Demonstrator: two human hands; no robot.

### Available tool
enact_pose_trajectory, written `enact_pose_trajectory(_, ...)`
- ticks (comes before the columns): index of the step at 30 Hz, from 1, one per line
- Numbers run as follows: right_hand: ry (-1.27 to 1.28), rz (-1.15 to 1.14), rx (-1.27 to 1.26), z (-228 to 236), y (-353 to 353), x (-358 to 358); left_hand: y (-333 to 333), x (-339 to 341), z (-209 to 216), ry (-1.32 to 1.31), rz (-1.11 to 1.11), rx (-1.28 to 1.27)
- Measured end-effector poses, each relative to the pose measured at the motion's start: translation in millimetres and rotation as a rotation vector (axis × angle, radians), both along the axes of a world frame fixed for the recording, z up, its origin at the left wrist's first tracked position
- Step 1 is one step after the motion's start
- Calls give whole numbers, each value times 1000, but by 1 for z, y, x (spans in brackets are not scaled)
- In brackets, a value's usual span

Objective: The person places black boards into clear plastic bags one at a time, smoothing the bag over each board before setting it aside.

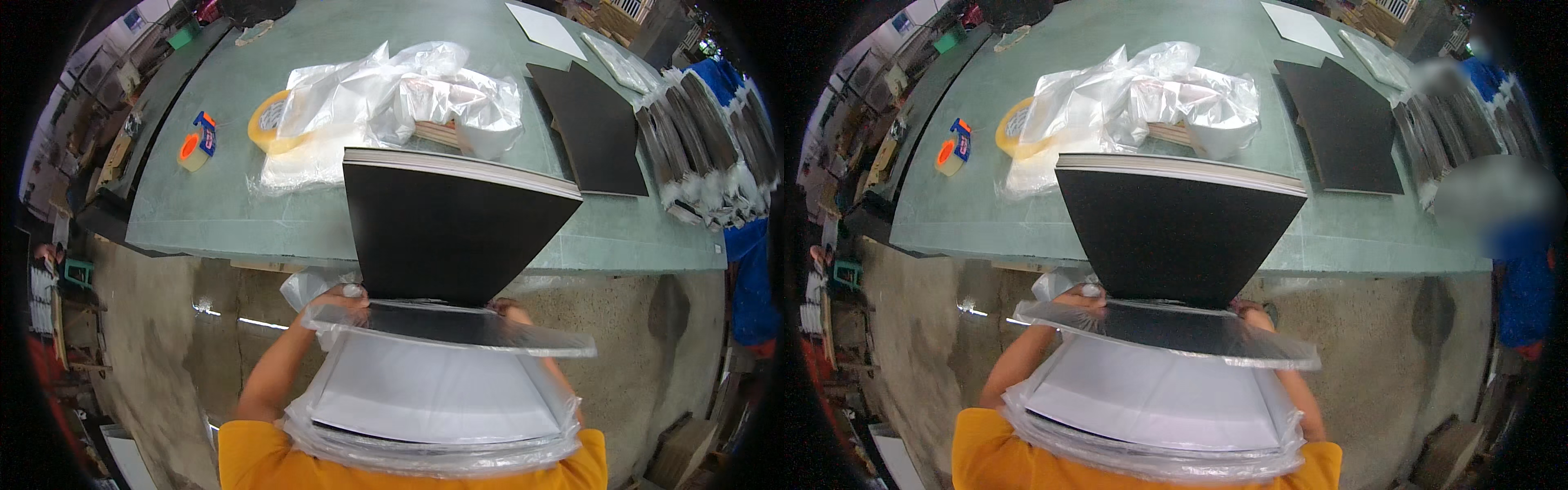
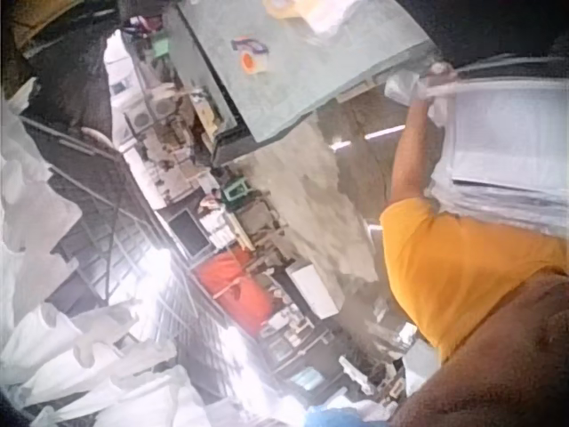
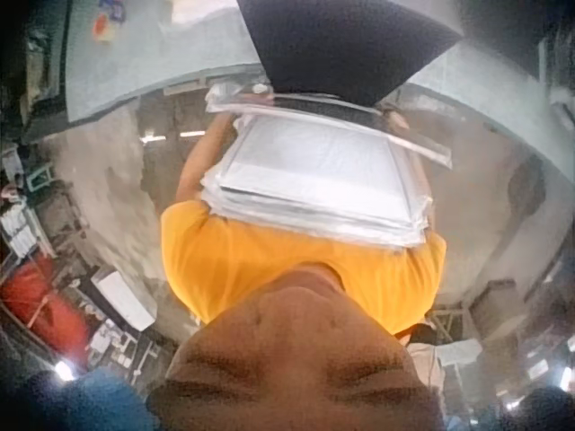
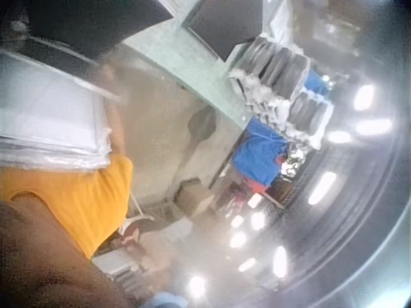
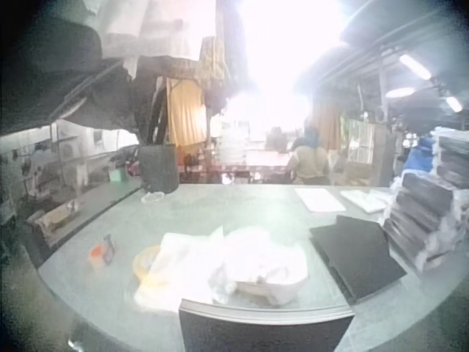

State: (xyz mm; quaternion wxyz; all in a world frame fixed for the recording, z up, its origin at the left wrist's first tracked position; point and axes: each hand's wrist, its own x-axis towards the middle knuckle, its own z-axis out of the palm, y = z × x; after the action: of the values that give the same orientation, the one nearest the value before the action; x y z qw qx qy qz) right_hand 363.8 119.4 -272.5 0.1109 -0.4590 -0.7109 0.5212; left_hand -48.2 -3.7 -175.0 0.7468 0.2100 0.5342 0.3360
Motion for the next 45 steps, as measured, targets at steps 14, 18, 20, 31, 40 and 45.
enact_pose_trajectory(14, 409, 1161, -215, 251, -33, -97, 5, 94, 172, -56, -824, 937)
enact_pose_trajectory(18, -211, 717, -157, 135, -26, -78, 11, 71, 17, 720, -610, 699)
enact_pose_trajectory(20, -378, 759, -190, 142, -7, -88, 34, 68, 22, 850, -534, 587)
enact_pose_trajectory(31, 829, 36, -70, 297, 12, -145, 93, 94, 224, 49, 30, 924)
enact_pose_trajectory(40, 610, 318, -227, 275, 5, -107, 93, 71, 217, 413, -41, 822)
enact_pose_trajectory(45, 427, 159, -248, 279, 13, -106, 91, 82, 206, 974, -69, 1055)
